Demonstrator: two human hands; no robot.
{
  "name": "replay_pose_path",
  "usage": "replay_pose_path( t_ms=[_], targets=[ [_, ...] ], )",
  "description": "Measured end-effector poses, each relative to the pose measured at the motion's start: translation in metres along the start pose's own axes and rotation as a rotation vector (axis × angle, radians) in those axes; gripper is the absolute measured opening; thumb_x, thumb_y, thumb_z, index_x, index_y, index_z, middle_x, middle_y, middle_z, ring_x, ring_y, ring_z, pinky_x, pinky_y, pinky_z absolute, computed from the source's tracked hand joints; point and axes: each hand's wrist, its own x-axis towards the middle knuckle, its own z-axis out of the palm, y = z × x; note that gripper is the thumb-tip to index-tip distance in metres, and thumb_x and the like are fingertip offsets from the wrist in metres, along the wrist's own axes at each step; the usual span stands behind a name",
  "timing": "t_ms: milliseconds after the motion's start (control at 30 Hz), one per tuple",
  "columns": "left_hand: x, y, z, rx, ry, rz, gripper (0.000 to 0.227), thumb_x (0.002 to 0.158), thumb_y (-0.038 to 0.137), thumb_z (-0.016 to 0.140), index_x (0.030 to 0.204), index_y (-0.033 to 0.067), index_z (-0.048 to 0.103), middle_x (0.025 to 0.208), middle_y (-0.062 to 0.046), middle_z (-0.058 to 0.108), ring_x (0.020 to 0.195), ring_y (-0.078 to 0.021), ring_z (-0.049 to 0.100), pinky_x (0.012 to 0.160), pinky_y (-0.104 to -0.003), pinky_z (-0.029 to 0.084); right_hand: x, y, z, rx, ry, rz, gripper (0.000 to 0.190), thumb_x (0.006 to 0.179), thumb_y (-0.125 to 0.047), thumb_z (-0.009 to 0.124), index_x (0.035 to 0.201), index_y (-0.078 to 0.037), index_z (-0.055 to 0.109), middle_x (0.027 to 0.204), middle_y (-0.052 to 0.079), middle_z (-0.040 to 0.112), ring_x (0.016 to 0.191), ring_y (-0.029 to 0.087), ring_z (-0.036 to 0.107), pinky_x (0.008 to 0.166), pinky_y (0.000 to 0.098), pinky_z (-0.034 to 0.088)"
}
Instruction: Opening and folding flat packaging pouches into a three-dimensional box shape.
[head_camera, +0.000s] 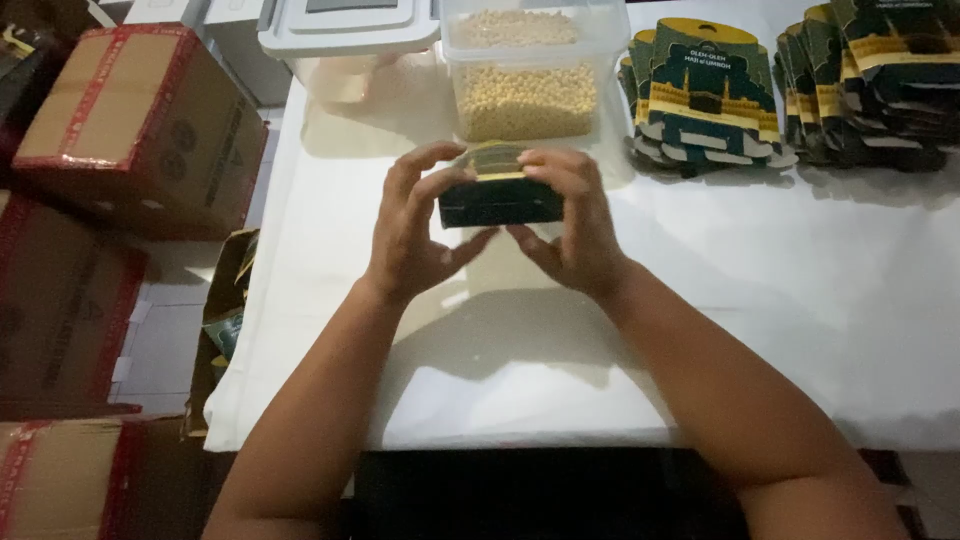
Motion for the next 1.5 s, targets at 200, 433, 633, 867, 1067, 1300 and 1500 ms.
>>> replay_pose_path(
  t_ms=[200, 433, 633, 867, 1067, 1300, 1500],
  targets=[
    [-0.001, -0.010, 0.007, -0.097, 0.162, -0.105, 0.057, 0.080, 0.004, 0.093, 0.129, 0.0102, 0.065, 0.127, -0.014, 0.059, 0.113, -0.0366, 0.064, 0.092, -0.045, 0.058, -0.002, 0.028, -0.003, -0.064, 0.192, -0.004, 0.057, 0.089, -0.029, 0.090, 0.124, -0.002, 0.053, 0.118, 0.015, 0.063, 0.112, 0.036, 0.061, 0.103, 0.0481, 0.045],
    [-0.018, -0.024, 0.019, -0.804, 0.320, -0.637, 0.062, 0.096, 0.040, 0.077, 0.140, 0.0058, 0.049, 0.132, -0.013, 0.061, 0.121, -0.0271, 0.063, 0.099, -0.042, 0.061, 0.009, 0.004, -0.011, 0.044, 0.267, 0.397, 0.080, 0.093, -0.040, 0.081, 0.147, -0.008, 0.031, 0.141, 0.021, 0.049, 0.125, 0.034, 0.057, 0.103, 0.0449, 0.055],
    [-0.013, -0.015, 0.022, -0.546, 0.148, -1.075, 0.074, 0.091, 0.033, 0.067, 0.151, 0.0086, 0.033, 0.145, -0.022, 0.054, 0.126, -0.0327, 0.063, 0.101, -0.044, 0.061, 0.008, -0.001, -0.007, 0.446, 0.270, 0.521, 0.051, 0.100, -0.016, 0.074, 0.137, -0.014, 0.039, 0.123, 0.023, 0.066, 0.113, 0.035, 0.071, 0.088, 0.0363, 0.064],
    [-0.027, -0.017, 0.028, -0.421, 0.064, -0.515, 0.088, 0.096, 0.028, 0.082, 0.162, 0.0107, 0.027, 0.151, -0.022, 0.048, 0.144, -0.0419, 0.046, 0.118, -0.056, 0.040, -0.003, 0.008, 0.009, 0.514, 0.178, 0.479, 0.044, 0.101, -0.013, 0.070, 0.139, -0.003, 0.049, 0.121, 0.011, 0.057, 0.115, 0.023, 0.062, 0.104, 0.0417, 0.052],
    [-0.022, 0.001, 0.025, -0.535, 0.007, -0.419, 0.134, 0.070, 0.017, 0.101, 0.168, 0.0130, 0.009, 0.165, -0.022, 0.037, 0.154, -0.0392, 0.037, 0.129, -0.053, 0.029, 0.002, -0.008, 0.002, 0.587, -0.230, 0.484, 0.098, 0.100, -0.071, 0.047, 0.165, -0.006, 0.014, 0.164, 0.026, 0.031, 0.152, 0.043, 0.029, 0.126, 0.0609, 0.022],
    [-0.017, 0.001, 0.023, -0.391, 0.155, -0.419, 0.128, 0.074, 0.018, 0.104, 0.167, 0.0155, 0.016, 0.154, -0.014, 0.050, 0.145, -0.0272, 0.050, 0.127, -0.044, 0.036, 0.003, -0.005, 0.004, 0.200, -0.050, 0.437, 0.068, 0.101, -0.034, 0.056, 0.157, 0.001, 0.036, 0.146, 0.025, 0.052, 0.135, 0.046, 0.051, 0.115, 0.0579, 0.039],
    [-0.022, -0.007, 0.023, -0.330, 0.163, -0.380, 0.123, 0.075, 0.015, 0.102, 0.166, 0.0170, 0.019, 0.153, -0.015, 0.049, 0.139, -0.0312, 0.056, 0.122, -0.049, 0.041, -0.001, 0.011, -0.003, 0.048, 0.143, 0.356, 0.008, 0.101, -0.015, 0.076, 0.103, -0.008, 0.077, 0.091, 0.005, 0.053, 0.085, 0.023, 0.061, 0.078, 0.0341, 0.056]
  ],
)
